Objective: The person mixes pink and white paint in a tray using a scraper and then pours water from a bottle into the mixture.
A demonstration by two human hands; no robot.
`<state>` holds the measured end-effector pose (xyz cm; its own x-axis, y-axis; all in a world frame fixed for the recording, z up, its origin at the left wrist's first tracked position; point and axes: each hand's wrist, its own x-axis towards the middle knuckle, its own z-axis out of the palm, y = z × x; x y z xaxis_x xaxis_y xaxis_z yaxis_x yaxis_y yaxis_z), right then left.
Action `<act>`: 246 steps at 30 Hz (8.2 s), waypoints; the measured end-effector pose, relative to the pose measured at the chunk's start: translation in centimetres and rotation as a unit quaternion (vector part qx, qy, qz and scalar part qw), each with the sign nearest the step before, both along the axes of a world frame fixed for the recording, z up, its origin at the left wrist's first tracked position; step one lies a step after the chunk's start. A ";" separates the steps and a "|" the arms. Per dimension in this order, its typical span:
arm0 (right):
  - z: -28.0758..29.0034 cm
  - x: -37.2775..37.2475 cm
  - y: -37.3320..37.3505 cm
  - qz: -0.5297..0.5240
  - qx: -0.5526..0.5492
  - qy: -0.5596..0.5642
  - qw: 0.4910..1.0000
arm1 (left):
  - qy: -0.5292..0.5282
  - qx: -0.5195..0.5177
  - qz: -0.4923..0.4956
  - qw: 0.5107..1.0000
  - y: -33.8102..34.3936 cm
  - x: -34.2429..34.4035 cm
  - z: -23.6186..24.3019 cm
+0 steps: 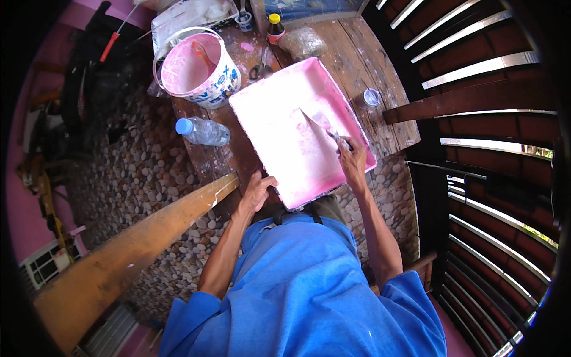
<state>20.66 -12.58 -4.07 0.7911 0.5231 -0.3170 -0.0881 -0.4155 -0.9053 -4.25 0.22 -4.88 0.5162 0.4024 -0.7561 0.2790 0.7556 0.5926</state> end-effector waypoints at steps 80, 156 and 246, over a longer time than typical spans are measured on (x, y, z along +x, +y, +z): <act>2.1 -5.5 8.2 0.090 -0.026 -0.107 0.990 | 0.007 -0.008 0.035 0.999 -0.3 1.4 3.6; 0.4 -2.9 6.0 0.034 -0.027 -0.131 0.990 | -0.062 0.029 0.060 0.996 -1.2 0.7 -0.1; 0.5 -0.4 -9.3 -0.182 0.052 -0.158 0.969 | 0.125 0.381 0.181 0.898 -1.1 3.9 2.0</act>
